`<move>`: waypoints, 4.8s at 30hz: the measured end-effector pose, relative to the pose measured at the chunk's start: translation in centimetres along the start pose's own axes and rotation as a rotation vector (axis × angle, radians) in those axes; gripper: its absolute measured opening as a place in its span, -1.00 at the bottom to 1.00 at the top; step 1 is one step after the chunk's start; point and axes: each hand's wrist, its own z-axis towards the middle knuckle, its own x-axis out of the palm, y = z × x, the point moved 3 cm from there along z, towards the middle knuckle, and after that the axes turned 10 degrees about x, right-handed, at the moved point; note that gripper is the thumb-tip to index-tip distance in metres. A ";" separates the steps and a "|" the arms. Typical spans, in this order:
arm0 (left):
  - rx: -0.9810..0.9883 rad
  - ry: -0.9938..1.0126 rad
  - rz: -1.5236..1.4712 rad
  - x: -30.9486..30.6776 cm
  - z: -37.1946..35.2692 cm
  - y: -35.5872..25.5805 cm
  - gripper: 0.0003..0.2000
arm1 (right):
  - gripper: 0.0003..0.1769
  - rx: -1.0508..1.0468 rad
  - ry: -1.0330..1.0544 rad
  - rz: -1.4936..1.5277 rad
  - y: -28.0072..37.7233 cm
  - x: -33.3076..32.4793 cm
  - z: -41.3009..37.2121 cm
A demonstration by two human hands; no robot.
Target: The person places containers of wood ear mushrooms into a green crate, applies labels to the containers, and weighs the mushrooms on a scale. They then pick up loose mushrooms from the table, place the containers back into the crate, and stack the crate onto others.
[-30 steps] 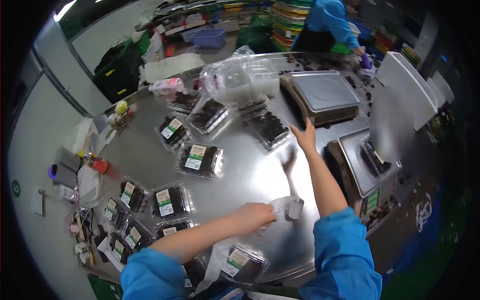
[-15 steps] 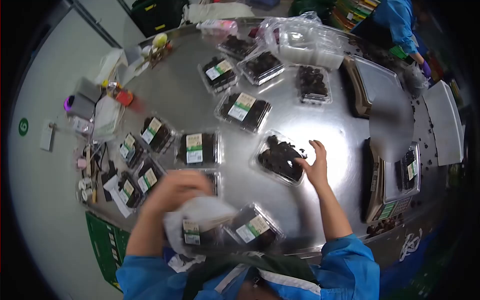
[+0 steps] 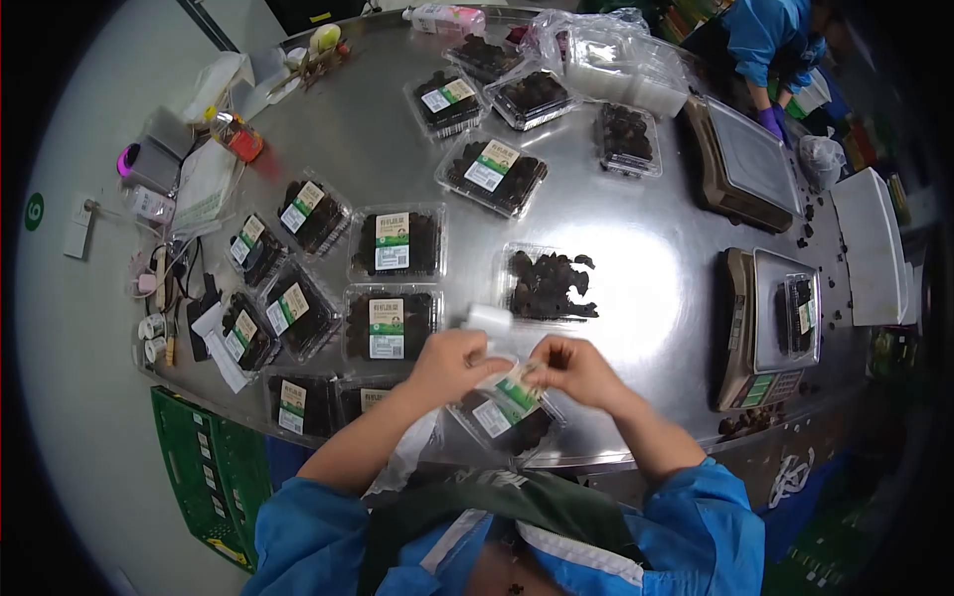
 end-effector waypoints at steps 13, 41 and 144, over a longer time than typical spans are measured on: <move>0.137 -0.248 -0.411 -8.9 -0.4 -0.5 -0.86 | -0.10 0.091 -0.190 -1.266 2.9 -9.4 13.8; 0.026 -0.182 0.089 -1.0 6.6 0.9 -0.78 | -0.88 -0.330 -0.318 -0.430 7.2 -5.9 3.6; -0.009 -0.537 0.038 -3.1 -7.4 -3.9 -0.87 | -0.73 -0.266 -0.188 -0.290 5.6 8.6 -1.7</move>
